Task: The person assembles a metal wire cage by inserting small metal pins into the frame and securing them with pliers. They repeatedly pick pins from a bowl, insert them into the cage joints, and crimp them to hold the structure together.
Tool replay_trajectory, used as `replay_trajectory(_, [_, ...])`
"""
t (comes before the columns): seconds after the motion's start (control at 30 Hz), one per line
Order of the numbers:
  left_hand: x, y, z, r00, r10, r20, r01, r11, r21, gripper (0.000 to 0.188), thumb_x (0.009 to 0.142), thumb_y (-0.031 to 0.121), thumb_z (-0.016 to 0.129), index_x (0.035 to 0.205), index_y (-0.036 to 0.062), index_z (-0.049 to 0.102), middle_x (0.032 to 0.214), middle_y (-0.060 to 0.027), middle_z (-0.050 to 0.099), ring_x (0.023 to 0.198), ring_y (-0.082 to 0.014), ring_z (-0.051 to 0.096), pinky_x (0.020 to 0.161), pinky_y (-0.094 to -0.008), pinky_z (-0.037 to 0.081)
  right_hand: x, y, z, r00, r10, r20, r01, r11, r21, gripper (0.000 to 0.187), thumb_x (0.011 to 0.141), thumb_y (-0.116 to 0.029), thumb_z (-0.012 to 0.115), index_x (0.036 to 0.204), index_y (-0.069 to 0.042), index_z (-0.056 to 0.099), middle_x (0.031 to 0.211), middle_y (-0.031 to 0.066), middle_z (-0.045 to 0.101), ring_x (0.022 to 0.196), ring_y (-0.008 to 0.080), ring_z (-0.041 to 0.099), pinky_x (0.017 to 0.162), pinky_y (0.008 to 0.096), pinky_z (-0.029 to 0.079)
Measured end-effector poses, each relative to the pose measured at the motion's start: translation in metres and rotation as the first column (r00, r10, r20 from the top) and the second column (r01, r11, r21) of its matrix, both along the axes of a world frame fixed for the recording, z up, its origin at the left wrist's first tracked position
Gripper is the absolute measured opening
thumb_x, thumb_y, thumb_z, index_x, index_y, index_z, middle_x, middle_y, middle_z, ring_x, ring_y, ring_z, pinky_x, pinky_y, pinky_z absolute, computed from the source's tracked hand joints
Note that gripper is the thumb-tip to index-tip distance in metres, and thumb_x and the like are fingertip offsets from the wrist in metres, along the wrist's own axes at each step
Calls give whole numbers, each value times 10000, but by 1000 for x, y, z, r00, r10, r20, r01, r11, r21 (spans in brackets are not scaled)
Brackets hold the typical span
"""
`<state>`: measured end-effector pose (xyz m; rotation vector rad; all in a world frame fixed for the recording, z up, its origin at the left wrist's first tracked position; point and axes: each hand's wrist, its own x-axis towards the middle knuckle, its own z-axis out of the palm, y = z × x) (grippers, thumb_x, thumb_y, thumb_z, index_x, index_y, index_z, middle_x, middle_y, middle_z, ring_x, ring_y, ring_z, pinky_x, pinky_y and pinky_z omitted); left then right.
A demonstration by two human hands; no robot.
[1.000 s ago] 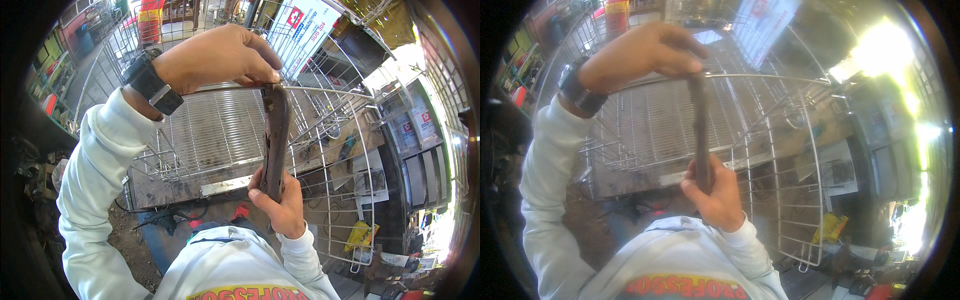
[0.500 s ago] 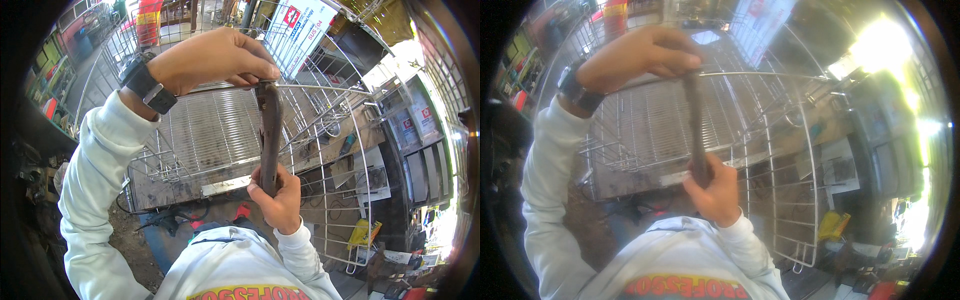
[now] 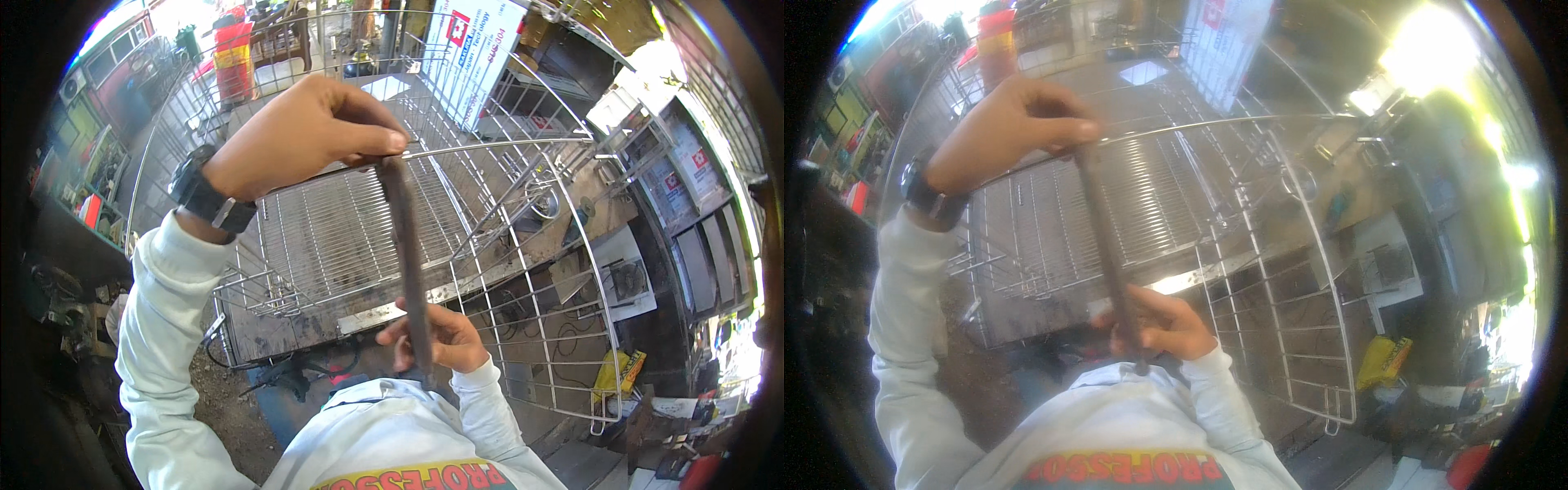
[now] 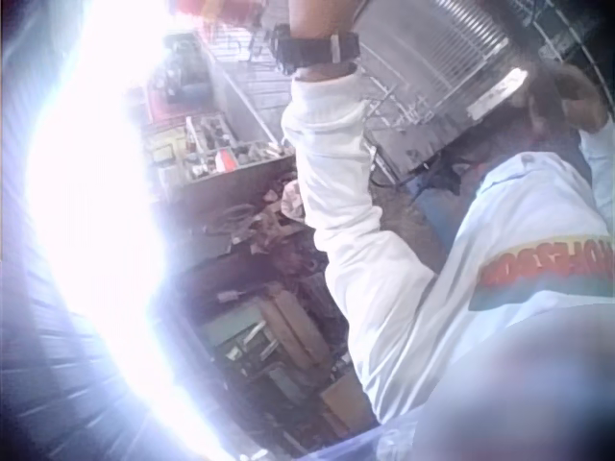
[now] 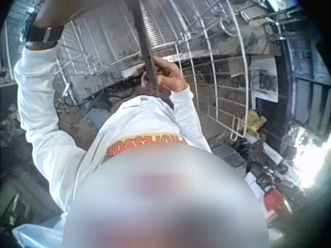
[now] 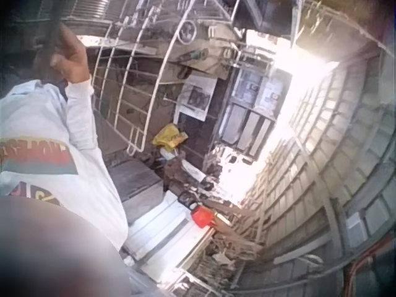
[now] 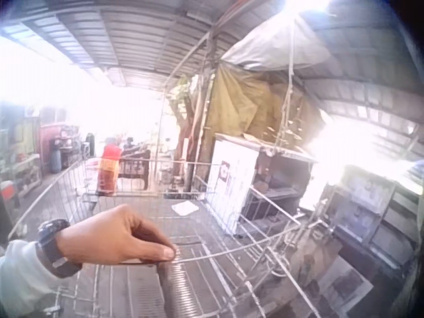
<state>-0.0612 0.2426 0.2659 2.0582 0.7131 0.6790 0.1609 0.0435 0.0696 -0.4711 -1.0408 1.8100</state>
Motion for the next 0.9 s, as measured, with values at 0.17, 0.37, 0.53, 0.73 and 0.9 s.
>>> replay_trajectory(0.17, [2,2,2,995,61,-77,-63,998,-23,238,986,200,748,1105,-3,784,900,-9,753,783,-51,651,690,-196,493,6,2,19,921,13,389,-44,997,71,595,990,-53,705,1532,-35,461,1248,182,713,1017,241,750,916,372,602])
replay_trajectory(0.37, [6,-9,2,990,111,-85,-115,992,-45,241,980,187,749,1110,-14,778,934,-27,759,792,-68,662,741,-226,535,4,9,7,750,-231,620,54,955,290,394,982,-21,694,1361,1,589,1135,150,755,1041,211,756,903,338,604])
replay_trajectory(0.53, [10,-12,4,965,183,-185,-210,968,-136,232,997,158,721,1129,-28,764,894,-42,746,746,-77,646,684,-236,527,14,30,-18,755,-470,457,45,732,680,360,859,119,707,1190,-22,694,1131,126,778,1040,291,769,894,345,611])
replay_trajectory(0.73, [8,-20,9,951,191,-242,-236,956,-175,254,1015,194,711,1128,-29,758,888,-51,737,723,-101,638,676,-246,533,24,33,-44,826,-255,504,-111,802,587,369,877,118,675,1209,-42,705,1145,110,784,1078,267,763,917,336,607])
replay_trajectory(0.9, [0,-38,-7,810,577,103,-584,779,226,293,1054,216,650,1132,-50,742,971,-63,754,900,-151,702,863,-293,554,53,18,-88,829,255,497,-255,964,-68,312,992,-19,642,1298,38,670,1121,163,778,1012,227,765,907,334,604])
